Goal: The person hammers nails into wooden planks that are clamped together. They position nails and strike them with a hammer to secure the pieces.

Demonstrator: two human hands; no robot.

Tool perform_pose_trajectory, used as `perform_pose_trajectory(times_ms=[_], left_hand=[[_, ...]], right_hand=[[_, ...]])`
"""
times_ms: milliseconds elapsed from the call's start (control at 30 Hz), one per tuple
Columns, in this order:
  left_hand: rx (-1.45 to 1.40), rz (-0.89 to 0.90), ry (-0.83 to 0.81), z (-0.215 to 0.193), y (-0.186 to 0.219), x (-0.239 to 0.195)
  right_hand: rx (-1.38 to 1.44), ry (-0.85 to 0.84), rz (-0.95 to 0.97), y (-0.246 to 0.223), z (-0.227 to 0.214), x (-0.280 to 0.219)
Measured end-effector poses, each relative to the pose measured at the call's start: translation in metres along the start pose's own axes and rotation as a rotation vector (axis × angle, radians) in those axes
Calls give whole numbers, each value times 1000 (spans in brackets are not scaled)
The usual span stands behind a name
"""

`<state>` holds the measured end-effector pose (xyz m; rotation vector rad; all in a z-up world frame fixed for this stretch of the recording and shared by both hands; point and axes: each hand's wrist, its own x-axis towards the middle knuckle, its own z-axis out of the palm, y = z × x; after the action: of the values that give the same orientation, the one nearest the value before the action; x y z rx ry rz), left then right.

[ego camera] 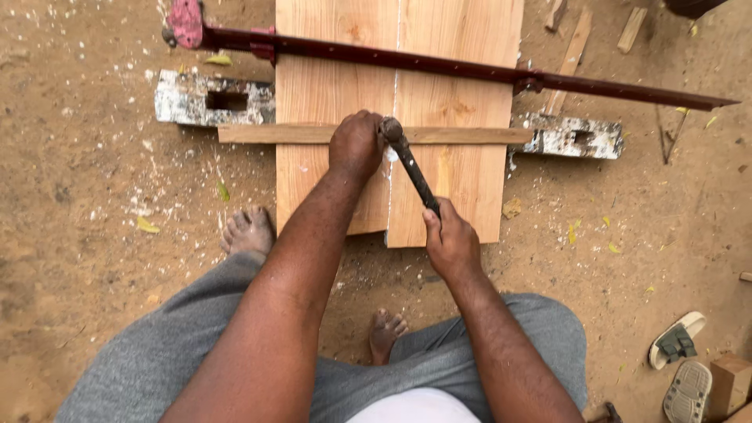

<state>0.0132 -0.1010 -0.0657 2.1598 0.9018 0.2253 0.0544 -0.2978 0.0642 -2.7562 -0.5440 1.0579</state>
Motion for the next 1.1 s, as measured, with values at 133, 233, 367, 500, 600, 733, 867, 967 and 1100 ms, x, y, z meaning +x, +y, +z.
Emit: perform_pose_trajectory(times_ms=[133,233,367,500,600,733,867,967,1100], left_hand=[[-14,-30,-8,-6,4,12],[-6,13,12,1,-4,7],[13,43,90,-1,-9,0],[18,-144,125,-16,-21,5],[-111,-345,146,-25,-30,8],[-720,-555,378,-47,-21,43],[-1611,-990,417,-58,-26,64],[-1733,-801,348,-67,-31,67],[-1598,-720,270,-77,-22,47]], right_hand=[[74,95,-103,-3,-5,-1],[159,172,-211,-6,-4,-4],[-45,52,-82,-9,-14,-1],[189,157,-274,8,-11,-2],[234,308,-529,20,5,-4],[-105,142,-245,2,-9,31],[368,208,-355,14,-25,26],[623,367,-791,25,-9,20],[225,208,-638,26,12,21]])
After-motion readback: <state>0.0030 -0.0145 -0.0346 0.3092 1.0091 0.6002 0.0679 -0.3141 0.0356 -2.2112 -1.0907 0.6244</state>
